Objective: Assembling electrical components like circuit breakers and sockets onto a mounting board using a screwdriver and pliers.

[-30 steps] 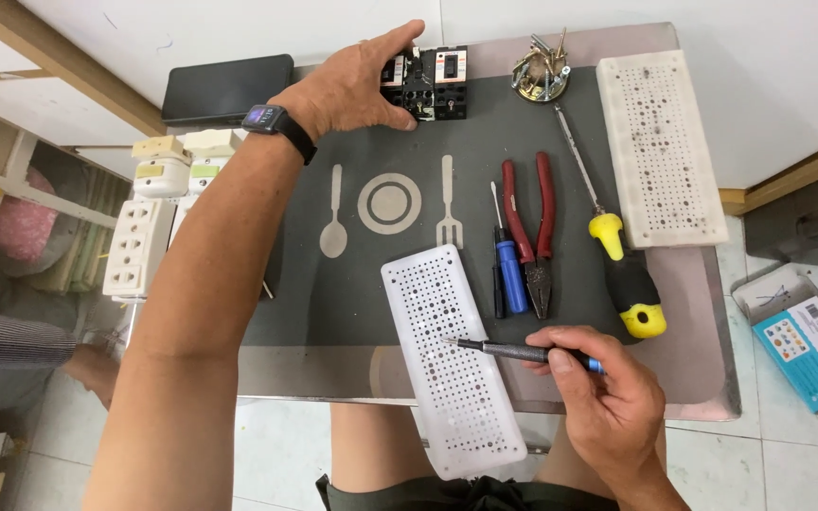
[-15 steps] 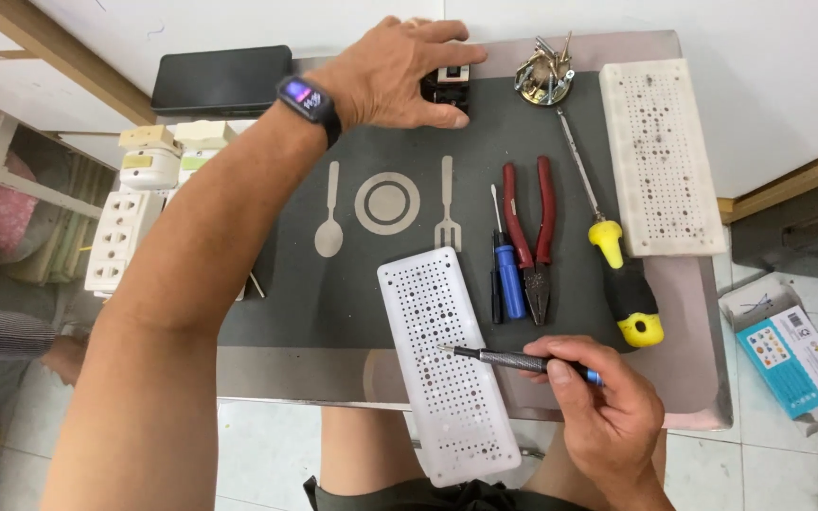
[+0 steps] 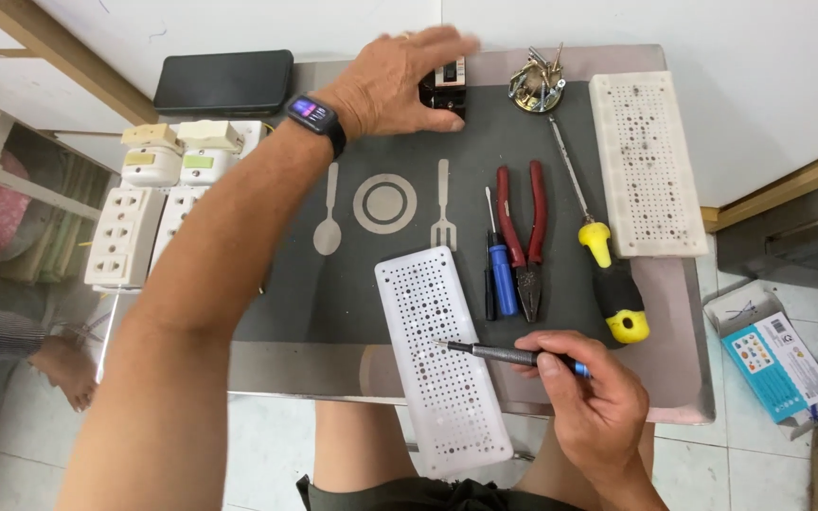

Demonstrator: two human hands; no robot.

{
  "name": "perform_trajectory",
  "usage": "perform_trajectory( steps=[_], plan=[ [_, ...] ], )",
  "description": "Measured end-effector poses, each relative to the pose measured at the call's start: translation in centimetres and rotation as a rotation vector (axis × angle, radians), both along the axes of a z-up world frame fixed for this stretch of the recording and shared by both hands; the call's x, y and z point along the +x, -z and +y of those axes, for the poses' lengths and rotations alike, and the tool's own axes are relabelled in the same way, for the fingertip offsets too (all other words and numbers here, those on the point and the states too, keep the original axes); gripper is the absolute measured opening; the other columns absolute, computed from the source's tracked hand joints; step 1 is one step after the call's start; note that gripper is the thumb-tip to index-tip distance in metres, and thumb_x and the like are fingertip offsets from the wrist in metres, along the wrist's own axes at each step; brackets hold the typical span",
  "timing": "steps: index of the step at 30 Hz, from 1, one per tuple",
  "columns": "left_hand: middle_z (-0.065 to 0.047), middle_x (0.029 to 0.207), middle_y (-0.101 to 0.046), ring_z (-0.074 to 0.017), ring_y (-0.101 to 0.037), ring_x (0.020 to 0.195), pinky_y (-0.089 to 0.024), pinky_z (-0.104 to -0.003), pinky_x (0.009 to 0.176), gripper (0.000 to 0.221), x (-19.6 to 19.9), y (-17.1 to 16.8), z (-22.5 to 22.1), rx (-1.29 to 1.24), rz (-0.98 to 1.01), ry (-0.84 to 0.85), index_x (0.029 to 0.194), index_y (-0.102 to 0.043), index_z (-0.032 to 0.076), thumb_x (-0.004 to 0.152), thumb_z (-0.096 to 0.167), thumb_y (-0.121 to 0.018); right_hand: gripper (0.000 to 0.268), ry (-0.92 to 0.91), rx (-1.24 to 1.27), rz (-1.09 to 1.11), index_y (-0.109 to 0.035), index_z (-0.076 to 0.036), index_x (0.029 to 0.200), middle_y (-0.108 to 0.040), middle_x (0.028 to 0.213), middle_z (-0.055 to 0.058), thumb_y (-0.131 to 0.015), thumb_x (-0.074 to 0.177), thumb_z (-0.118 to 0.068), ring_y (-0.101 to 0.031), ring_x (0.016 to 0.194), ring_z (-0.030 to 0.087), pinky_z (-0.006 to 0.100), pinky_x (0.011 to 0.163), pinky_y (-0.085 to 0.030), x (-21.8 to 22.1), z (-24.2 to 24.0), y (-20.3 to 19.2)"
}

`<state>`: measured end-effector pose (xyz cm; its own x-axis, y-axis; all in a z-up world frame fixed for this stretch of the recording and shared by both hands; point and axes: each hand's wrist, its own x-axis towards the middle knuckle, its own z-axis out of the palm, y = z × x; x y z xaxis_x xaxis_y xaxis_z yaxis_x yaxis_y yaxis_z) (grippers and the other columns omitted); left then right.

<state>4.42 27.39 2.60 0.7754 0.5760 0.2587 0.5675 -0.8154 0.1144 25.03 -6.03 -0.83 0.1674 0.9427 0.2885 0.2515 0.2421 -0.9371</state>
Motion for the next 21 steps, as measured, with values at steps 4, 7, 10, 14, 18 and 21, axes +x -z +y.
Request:
perform_trajectory(
  steps=[4,7,10,14,18,21],
  plan=[
    [-0.029,0.126,-0.058,-0.0402,-0.055,0.113,-0.045,-0.050,0.092,0.069,-1.5,-5.8,-4.2,0.059,-0.065,-0.087,0.140,-0.043,-0.002,0.096,0.042,-0.074,0.016,0.029,0.014,0.019,-0.064,0.003,0.102,-0.072,0.094,0.015,-0.057,0.090,-0.004,-0.074,0.073,0.020,0.027,0.070,-0.067,-0.1,-0.1,-0.2],
    [-0.028,0.126,-0.061,-0.0432,-0.060,0.107,-0.048,-0.052,0.084,0.059,-3.9,-10.1,-13.7,0.174,-0.020,-0.058,0.139,-0.049,-0.002,0.098,0.036,-0.070,0.015,0.103,-0.001,0.122,-0.062,0.007,0.101,-0.070,0.095,0.017,-0.054,0.094,-0.005,-0.072,0.070,0.024,0.028,0.068,-0.064,-0.3,-0.4,-0.4],
    [-0.021,0.116,-0.066,-0.0332,-0.067,0.090,-0.056,-0.039,0.065,0.053,-3.6,-8.2,-25.2,0.131,-0.081,0.036,0.120,-0.060,-0.001,0.096,0.046,-0.055,0.017,0.204,0.092,0.205,-0.054,0.008,0.107,-0.063,0.100,0.026,-0.050,0.099,-0.006,-0.064,0.086,0.029,0.037,0.073,-0.065,-0.4,-0.5,0.8],
    [-0.017,0.154,-0.035,-0.0411,-0.043,0.138,-0.041,-0.062,0.107,0.091,-2.2,0.8,-33.8,-0.098,-0.019,-0.078,0.148,-0.035,0.018,0.081,0.071,-0.065,0.013,0.163,0.172,0.242,-0.051,0.007,0.110,-0.061,0.097,0.026,-0.045,0.100,-0.001,-0.065,0.069,0.033,0.038,0.068,-0.063,-0.4,-0.4,1.1],
    [-0.018,0.156,-0.029,-0.0418,-0.022,0.145,-0.028,-0.064,0.111,0.076,-1.7,1.5,-32.4,-0.163,-0.032,-0.080,0.145,-0.039,0.018,0.088,0.068,-0.040,0.015,0.171,0.141,0.281,-0.050,0.002,0.115,-0.061,0.102,0.024,-0.046,0.103,-0.007,-0.065,0.075,0.031,0.038,0.073,-0.063,-0.1,-0.4,1.0],
    [-0.017,0.150,-0.038,-0.0426,-0.031,0.139,-0.032,-0.057,0.109,0.076,-2.4,1.9,-29.5,-0.170,-0.068,-0.009,0.139,-0.051,0.018,0.083,0.069,-0.044,0.017,0.141,0.158,0.418,-0.048,0.001,0.119,-0.062,0.106,0.025,-0.044,0.103,-0.007,-0.067,0.084,0.033,0.036,0.074,-0.062,0.9,-0.2,2.7]
  ],
)
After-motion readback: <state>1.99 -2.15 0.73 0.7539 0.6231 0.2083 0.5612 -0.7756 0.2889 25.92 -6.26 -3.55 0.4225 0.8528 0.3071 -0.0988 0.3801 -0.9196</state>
